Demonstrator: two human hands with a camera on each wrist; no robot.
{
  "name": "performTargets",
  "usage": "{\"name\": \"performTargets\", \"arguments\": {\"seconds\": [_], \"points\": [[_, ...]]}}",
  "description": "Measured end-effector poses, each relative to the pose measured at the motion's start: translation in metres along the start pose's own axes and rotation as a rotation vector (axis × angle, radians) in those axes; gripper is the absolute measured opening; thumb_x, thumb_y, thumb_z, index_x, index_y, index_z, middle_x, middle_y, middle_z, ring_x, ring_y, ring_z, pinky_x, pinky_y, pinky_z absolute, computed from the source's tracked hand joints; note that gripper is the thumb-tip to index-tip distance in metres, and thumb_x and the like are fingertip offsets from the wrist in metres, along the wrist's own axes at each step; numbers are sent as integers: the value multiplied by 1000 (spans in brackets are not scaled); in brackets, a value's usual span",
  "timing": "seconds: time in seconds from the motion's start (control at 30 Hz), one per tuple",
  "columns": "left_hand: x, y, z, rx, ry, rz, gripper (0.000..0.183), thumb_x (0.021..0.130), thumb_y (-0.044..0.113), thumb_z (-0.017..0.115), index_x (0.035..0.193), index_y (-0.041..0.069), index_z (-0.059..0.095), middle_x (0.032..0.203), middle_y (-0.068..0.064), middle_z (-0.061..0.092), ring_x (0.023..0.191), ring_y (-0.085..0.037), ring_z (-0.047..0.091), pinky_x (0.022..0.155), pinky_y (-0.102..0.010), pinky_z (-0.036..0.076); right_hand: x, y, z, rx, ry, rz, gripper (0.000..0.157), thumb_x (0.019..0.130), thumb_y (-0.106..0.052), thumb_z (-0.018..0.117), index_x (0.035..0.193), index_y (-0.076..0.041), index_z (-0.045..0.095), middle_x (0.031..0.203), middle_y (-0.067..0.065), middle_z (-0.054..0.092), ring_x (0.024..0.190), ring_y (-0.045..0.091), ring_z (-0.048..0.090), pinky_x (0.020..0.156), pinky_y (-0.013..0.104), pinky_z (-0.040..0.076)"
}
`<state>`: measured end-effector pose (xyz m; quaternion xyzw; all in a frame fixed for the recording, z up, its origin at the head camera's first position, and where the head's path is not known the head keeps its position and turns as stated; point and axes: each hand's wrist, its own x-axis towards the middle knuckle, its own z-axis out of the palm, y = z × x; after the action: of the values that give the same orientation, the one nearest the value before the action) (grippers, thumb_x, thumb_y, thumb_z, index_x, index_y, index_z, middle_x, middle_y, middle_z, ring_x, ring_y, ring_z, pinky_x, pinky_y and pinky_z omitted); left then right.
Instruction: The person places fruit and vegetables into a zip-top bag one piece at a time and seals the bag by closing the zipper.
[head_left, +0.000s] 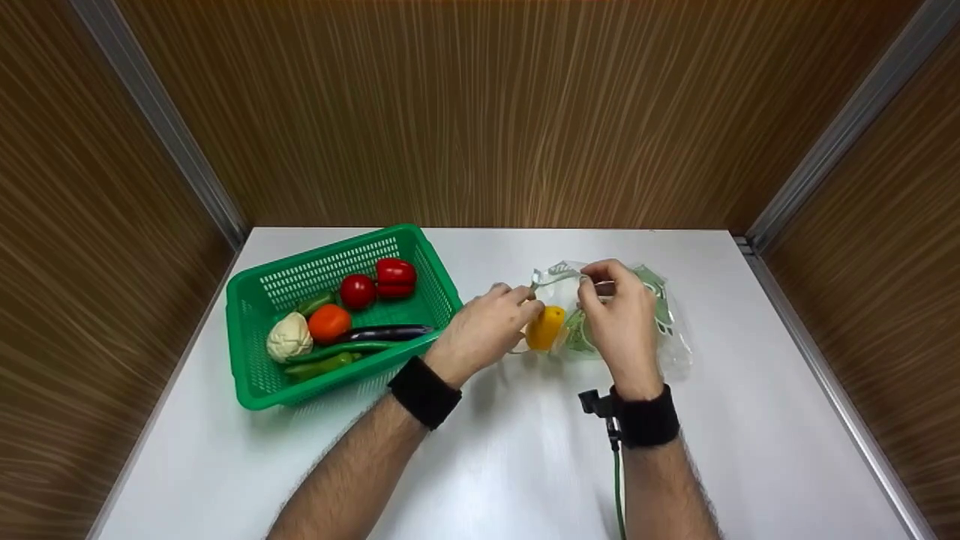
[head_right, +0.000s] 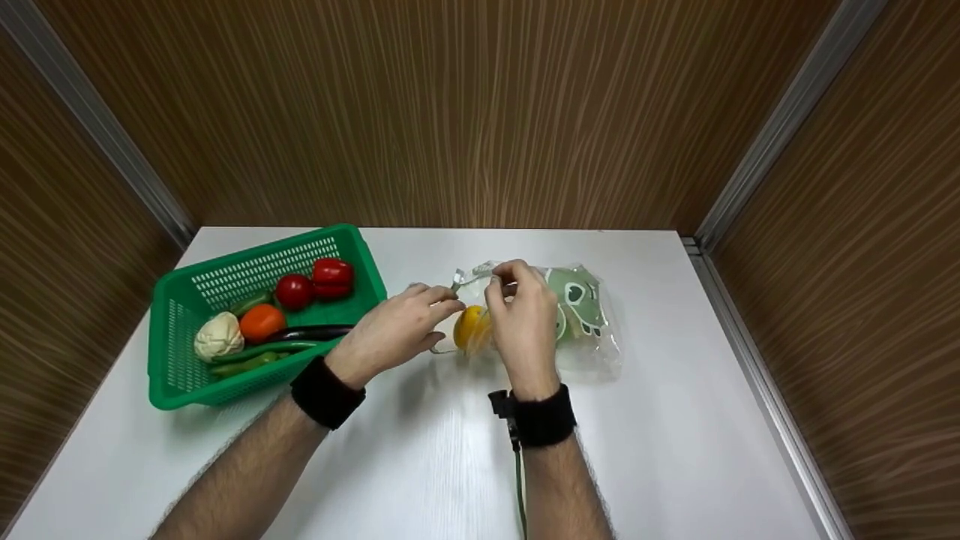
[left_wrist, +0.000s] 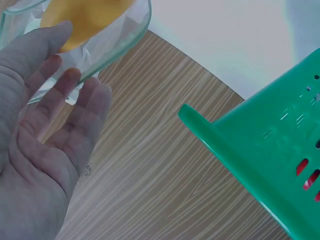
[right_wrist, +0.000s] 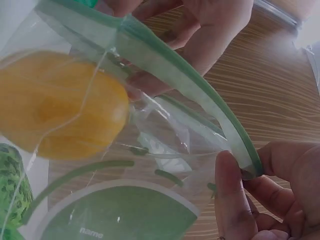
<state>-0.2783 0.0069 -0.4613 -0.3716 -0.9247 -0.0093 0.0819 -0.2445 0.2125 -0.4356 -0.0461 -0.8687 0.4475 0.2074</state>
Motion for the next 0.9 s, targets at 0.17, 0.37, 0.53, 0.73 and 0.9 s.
{"name": "performTargets", "arguments": {"seconds": [0.17,0.37,0.53,0.73,0.9], "points": [[0,-3,0,6,-19,-61,53,109,29,88,157,20,69,161,-3,73,139,-28,74,108,-40,72,0,1,-2,46,-21,-8,19,112,-12,71,124,-5,83,122,15,84,101,29,85,75,10,58],[-3,-5,-6,-9,-79,-72,57,111,31,86,163,21,66,167,-3,70,146,-29,71,114,-44,70,3,3,-1,81,-32,4,19,112,-11,72,126,-4,83,123,16,84,99,27,84,75,11,61],[-7,-8,-13,-16,-98,-67,59,111,33,85,165,22,66,166,-4,71,146,-30,71,117,-43,68,3,2,1,87,-52,11,19,113,-13,73,128,-4,83,125,16,84,103,30,86,77,10,61],[-11,-13,-22,-44,-98,-86,52,110,31,87,158,20,71,158,-4,76,140,-30,74,115,-41,69,3,2,3,40,-36,8,20,112,-12,74,128,-4,82,125,17,85,106,32,87,76,7,57],[-14,-24,-29,-63,-94,-117,52,109,29,88,157,19,72,158,-6,76,140,-31,74,113,-42,70,4,3,5,22,-40,2,20,112,-11,73,128,-2,82,125,18,85,105,33,87,75,7,56]]}}
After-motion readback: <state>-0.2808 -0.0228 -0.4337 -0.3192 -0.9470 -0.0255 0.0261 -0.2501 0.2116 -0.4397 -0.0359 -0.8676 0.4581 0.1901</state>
